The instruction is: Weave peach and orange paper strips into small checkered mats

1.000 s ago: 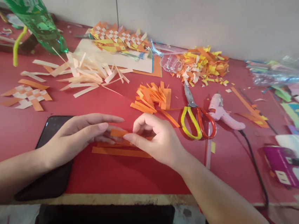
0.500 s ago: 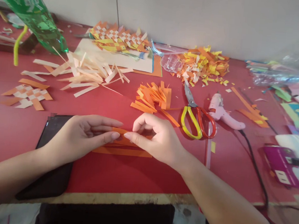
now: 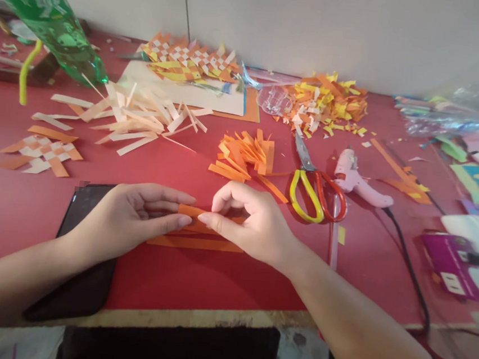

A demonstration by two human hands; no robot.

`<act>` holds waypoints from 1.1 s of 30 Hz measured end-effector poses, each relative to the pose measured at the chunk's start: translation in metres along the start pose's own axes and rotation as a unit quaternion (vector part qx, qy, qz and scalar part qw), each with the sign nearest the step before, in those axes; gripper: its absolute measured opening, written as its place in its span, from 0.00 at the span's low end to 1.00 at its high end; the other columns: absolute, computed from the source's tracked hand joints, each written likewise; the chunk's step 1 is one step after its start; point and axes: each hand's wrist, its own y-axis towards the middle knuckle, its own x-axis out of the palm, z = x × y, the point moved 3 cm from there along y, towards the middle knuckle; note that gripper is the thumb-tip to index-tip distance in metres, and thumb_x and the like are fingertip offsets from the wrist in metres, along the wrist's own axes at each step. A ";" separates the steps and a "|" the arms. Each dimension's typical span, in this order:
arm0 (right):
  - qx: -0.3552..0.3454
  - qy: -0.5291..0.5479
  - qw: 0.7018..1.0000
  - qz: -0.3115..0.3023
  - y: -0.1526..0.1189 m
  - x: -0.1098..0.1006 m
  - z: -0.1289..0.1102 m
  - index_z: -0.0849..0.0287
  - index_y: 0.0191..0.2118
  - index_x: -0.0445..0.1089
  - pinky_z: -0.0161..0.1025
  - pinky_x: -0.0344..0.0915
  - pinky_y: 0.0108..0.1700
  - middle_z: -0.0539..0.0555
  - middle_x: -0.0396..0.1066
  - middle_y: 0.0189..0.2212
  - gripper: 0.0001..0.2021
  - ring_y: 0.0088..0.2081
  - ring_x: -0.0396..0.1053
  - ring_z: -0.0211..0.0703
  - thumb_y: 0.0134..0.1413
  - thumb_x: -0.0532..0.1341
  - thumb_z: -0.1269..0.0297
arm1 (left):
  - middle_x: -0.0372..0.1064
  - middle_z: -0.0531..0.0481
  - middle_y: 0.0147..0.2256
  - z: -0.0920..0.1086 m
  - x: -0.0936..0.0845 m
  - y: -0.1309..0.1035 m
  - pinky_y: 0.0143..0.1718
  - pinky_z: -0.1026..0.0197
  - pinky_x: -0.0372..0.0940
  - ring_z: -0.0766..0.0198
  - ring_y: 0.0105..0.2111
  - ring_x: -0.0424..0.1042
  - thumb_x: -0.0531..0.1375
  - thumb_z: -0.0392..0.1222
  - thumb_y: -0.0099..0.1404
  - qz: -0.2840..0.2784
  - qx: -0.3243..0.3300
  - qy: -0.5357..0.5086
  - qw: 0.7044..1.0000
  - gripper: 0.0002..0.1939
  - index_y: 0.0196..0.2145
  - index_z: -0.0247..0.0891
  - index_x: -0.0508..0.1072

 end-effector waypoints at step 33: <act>0.023 0.061 0.994 0.089 0.005 -0.016 0.002 0.58 0.34 0.68 0.35 0.73 0.35 0.51 0.73 0.31 0.07 0.32 0.74 0.38 0.54 0.67 0.68 | 0.82 0.47 0.34 0.001 -0.006 0.003 0.43 0.61 0.77 0.59 0.37 0.82 0.69 0.47 0.61 0.056 0.003 -0.097 0.994 0.12 0.36 0.36 0.78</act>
